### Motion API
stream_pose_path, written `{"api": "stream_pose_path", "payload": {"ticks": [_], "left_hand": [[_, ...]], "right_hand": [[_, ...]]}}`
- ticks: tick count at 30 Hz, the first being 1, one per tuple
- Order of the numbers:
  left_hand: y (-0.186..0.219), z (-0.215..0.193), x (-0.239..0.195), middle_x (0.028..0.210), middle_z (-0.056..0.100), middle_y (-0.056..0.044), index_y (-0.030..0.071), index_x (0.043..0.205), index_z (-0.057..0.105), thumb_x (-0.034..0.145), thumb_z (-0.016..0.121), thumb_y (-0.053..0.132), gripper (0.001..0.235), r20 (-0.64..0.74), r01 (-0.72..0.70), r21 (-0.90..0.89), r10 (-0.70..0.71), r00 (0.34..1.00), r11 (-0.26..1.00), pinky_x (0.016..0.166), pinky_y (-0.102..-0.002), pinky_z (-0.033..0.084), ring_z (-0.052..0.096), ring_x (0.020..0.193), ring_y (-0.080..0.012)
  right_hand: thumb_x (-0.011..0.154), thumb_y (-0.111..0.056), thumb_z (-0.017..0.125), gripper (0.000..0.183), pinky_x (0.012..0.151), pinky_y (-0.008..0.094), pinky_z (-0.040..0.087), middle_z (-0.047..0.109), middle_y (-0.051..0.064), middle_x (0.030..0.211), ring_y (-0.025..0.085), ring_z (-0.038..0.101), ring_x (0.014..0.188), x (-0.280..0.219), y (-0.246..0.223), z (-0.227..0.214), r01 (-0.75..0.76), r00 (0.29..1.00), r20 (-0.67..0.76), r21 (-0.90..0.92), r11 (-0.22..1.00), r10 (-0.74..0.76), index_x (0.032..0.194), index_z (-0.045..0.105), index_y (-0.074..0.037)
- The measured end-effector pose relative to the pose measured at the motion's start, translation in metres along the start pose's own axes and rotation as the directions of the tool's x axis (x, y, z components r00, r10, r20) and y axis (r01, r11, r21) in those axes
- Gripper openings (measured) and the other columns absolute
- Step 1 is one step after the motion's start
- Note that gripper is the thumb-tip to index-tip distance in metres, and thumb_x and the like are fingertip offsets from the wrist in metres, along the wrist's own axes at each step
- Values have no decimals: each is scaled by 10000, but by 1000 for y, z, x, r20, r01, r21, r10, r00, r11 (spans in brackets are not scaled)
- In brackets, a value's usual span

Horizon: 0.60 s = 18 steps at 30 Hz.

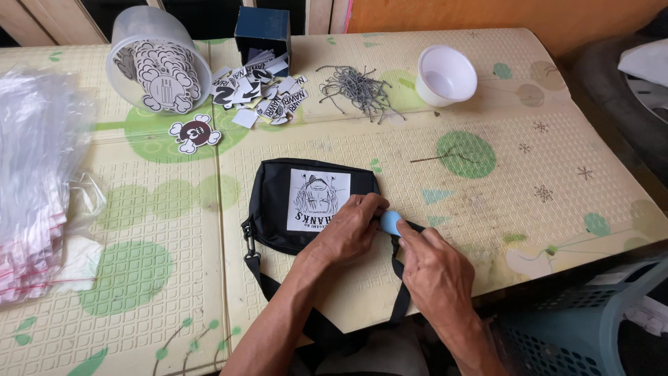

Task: The person uses a blue plastic spoon to press a sticker onto a black bag. They then pick up a metal chain and attach a small charm to it, assembling a keychain.

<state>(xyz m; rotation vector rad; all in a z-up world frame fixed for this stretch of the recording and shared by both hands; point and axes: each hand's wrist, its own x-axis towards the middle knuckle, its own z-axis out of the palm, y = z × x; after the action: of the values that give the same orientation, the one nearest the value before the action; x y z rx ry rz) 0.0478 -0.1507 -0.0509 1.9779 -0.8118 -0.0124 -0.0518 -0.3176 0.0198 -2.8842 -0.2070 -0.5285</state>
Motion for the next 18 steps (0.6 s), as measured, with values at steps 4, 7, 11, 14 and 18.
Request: {"api": "stream_pose_path", "payload": {"ticks": [4, 7, 11, 14, 18], "left_hand": [[-3, 8, -3, 1168, 744, -83, 38, 1242, 482, 835, 466, -47, 416, -29, -26, -6, 26, 999, 1000, 967, -413, 460, 519, 1140, -349], [-2, 8, -1, 1151, 737, -78, 30, 1201, 493, 814, 464, -38, 394, -57, -26, -9, 25, 998, 1000, 965, -419, 456, 512, 1125, -344], [2, 6, -1, 1103, 760, -59, 29, 1195, 501, 806, 462, -59, 400, -82, -41, 7, 42, 996, 999, 959, -402, 463, 534, 1111, -330], [4, 5, -1, 1104, 766, -43, 31, 1200, 513, 832, 476, -56, 380, -79, -26, -4, 25, 997, 1000, 951, -397, 461, 529, 1113, -316], [7, 1, -1, 1115, 731, -87, 50, 1212, 514, 823, 467, -41, 402, -52, 44, -20, -45, 998, 999, 926, -405, 508, 529, 1146, -321]], "right_hand": [[941, -232, 655, 349, 503, 437, 498, 663, -13, 796, 257, 654, 631, 0, -1, -9, -33, 992, 118, -62, 998, 41, 1282, 728, -248], [953, -245, 632, 354, 495, 484, 543, 660, 15, 788, 298, 683, 640, 6, -6, -21, -39, 983, 174, -118, 992, 59, 1297, 713, -256], [967, -315, 572, 354, 618, 510, 562, 676, 19, 856, 315, 705, 761, 12, -9, -42, -147, 931, 310, -165, 975, 193, 1304, 679, -324], [980, -341, 544, 364, 676, 498, 558, 693, 14, 899, 310, 706, 810, 15, -9, -44, -228, 904, 334, -149, 962, 266, 1318, 679, -338], [976, -276, 587, 337, 655, 449, 540, 697, -1, 857, 272, 698, 775, 18, 4, -14, -185, 957, 213, -64, 981, 194, 1276, 733, -321]]}}
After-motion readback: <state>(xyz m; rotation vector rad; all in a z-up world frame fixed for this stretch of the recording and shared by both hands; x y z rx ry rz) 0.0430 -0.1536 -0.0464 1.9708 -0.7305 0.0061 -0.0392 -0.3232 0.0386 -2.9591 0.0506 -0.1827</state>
